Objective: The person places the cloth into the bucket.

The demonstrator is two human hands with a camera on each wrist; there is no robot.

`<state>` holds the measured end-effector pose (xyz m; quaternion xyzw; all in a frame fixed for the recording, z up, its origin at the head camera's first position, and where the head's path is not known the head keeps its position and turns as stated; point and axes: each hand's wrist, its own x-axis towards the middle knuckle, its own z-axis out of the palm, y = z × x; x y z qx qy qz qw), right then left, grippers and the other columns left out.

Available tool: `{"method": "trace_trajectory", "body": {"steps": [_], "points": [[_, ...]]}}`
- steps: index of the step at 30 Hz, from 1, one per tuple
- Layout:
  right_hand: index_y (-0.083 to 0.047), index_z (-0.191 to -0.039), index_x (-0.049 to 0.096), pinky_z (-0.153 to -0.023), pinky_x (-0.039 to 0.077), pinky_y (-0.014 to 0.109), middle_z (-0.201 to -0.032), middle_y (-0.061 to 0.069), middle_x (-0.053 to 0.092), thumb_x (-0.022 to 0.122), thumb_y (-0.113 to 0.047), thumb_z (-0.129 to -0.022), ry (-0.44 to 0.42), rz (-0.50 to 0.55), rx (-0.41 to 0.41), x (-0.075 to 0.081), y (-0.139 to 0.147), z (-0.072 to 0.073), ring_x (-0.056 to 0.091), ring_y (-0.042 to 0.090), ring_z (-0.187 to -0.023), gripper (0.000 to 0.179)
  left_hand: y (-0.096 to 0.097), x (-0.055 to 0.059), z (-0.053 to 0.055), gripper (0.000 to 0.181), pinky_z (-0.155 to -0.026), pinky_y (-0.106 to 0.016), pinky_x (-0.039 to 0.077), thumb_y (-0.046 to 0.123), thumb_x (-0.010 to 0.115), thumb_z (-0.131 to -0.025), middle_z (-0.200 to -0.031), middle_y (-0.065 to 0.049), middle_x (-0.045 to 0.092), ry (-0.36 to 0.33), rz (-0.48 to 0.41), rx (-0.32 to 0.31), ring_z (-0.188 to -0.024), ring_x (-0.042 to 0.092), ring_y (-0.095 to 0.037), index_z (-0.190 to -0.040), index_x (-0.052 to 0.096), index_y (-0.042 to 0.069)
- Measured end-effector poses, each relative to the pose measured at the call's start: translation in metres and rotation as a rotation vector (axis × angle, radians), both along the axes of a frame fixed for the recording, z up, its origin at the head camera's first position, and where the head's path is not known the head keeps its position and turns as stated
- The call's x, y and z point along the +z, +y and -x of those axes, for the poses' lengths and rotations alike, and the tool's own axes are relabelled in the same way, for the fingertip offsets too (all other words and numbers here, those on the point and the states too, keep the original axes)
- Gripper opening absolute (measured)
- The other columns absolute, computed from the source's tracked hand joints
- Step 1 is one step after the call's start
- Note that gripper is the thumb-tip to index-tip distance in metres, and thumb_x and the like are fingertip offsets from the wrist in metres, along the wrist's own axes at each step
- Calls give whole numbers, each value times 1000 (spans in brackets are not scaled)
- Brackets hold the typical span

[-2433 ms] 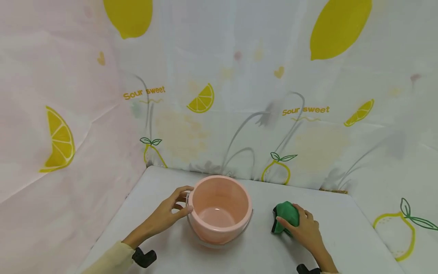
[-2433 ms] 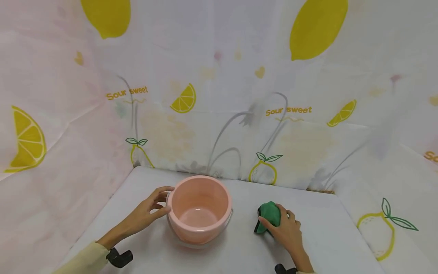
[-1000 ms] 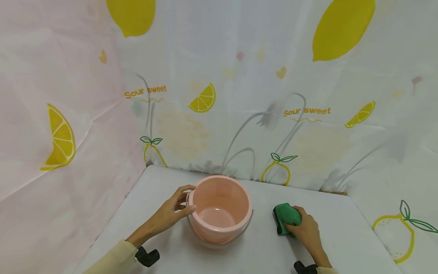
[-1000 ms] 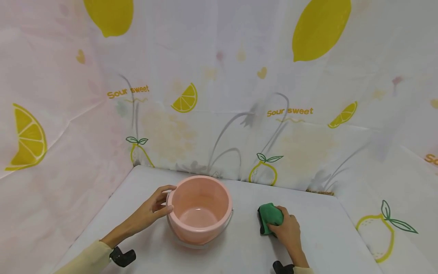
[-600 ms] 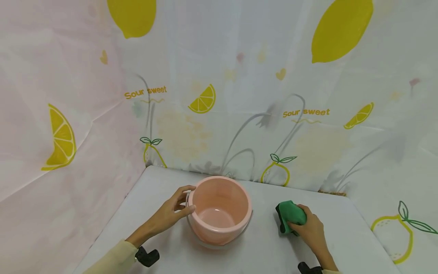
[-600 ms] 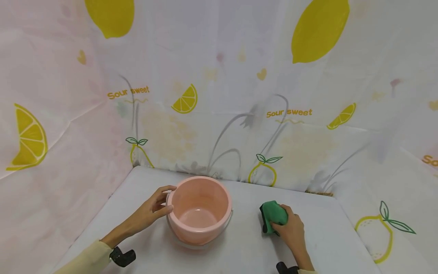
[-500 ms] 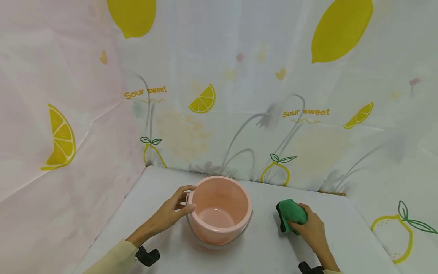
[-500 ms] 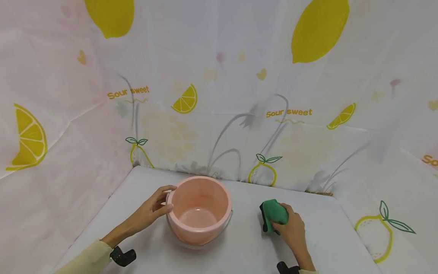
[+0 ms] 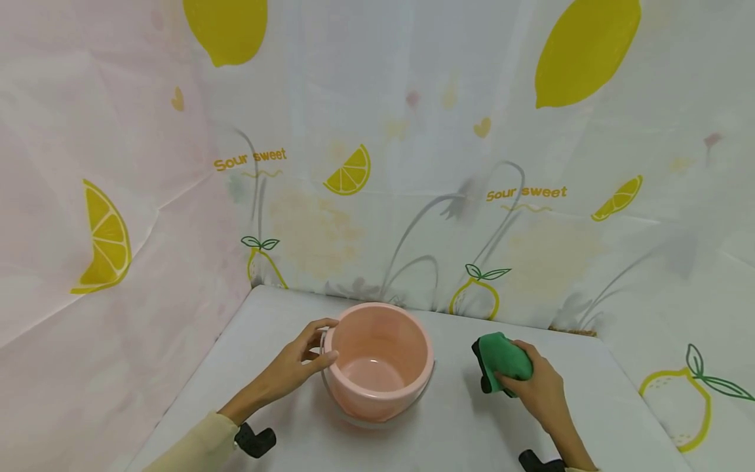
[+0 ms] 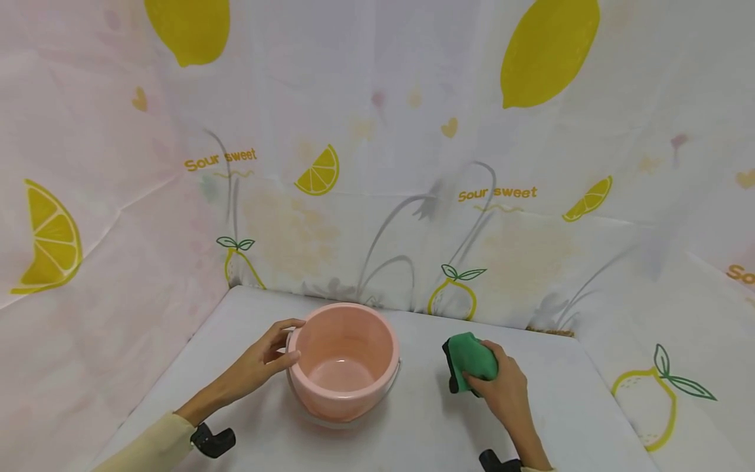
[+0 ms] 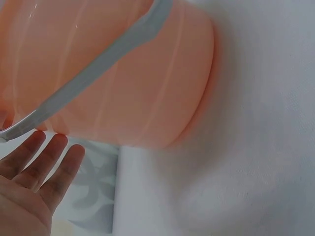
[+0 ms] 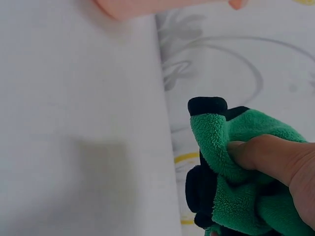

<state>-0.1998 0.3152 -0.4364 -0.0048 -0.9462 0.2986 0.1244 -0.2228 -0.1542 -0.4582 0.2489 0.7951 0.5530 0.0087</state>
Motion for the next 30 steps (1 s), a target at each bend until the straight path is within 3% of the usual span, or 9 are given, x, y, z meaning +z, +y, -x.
{"method": "trace_trajectory", "body": {"steps": [16,30], "points": [[-15,-143,54,-78,54,54,-131,26,61,90,-35,-81,60,36,40,30,-19,-10,61,43,-110,74,2,3,1,58,-102,-37,51,31,65,-102,-145,-5,57,-63,-11,-19,-127,60,-22,-154,38,35],[-21,-143,55,-75,53,44,-133,20,62,90,-34,-81,95,121,118,55,-43,-15,61,38,-109,73,3,3,0,58,-102,-37,50,30,66,-102,-144,-6,57,-47,-17,-7,-128,59,-24,-153,39,33]]}}
